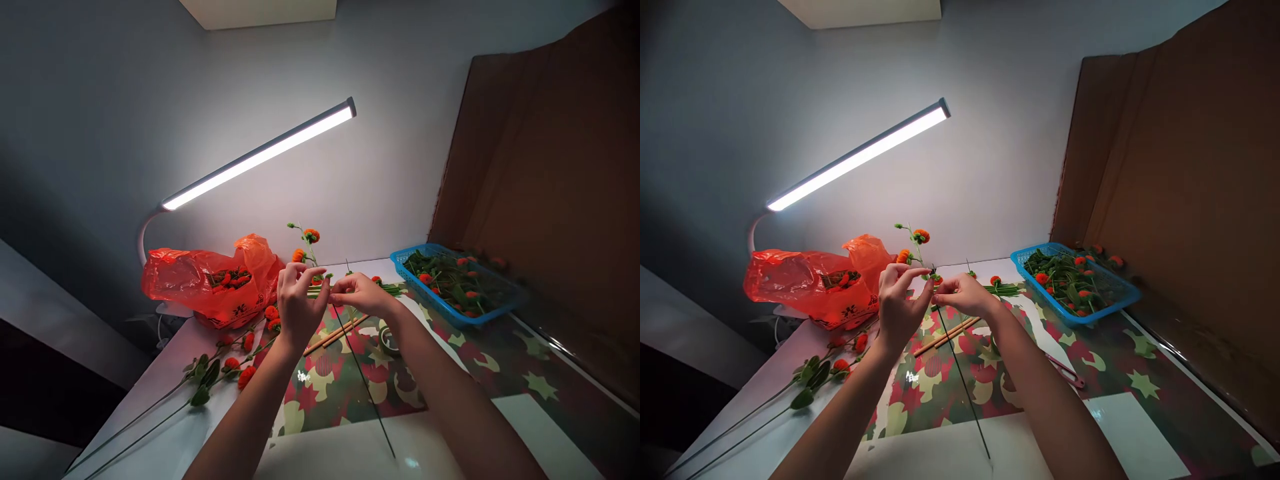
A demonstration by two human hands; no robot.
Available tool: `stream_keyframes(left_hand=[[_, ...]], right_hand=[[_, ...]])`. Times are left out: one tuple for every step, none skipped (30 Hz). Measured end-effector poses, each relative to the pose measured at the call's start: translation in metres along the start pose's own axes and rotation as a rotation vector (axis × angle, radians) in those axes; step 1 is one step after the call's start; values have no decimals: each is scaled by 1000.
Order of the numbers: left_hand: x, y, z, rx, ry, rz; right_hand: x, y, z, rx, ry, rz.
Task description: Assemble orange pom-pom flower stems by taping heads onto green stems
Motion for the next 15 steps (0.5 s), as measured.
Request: stream_keyframes(left_hand=[[-1,-1,0,-69,57,-2],[-2,-4,-1,-154,136,-23],[-3,-6,-1,-248,229,-82],[-5,-10,-2,-347,323,-184],[-7,-14,-2,-445,407,-319],[-9,-17,-1,-538,474,-461],[-11,-20,0,-616,527,-579],[-13,-22,1,-675,568,-652],[-15,-23,2,-715,602,-673],[-16,-24,3,-739,631,-662],[-17,-24,4,-753,655,-648],[-17,-24,4,-766,673,-646],[-17,-23,4,-785,689,-659],[-17,-23,4,-818,709,-685],[-17,-24,3,-865,737,-714]], right_hand=[[0,1,1,20,-11,10],[0,3,2,36,-19,28],[0,4,3,51,-22,56],[1,6,5,66,-20,95],[1,8,6,84,-15,145],[1,10,6,101,-11,205],[2,12,7,115,-11,268],[2,13,6,125,-16,329],[2,14,5,131,-26,380],[1,15,4,136,-34,415],[1,16,3,145,-34,427],[0,17,2,160,-25,416],[-1,17,1,179,-8,391],[-2,18,1,203,14,360],[-2,19,1,233,37,325]])
Point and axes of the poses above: each hand's wrist, its own x-axis towards the middle knuckle, its own y-axis out of the back of the hand, z = x × y, the point moved 1 cm from there along x, towards the middle knuckle, and after that the axes turned 13 degrees about y, right-handed, at the moved point
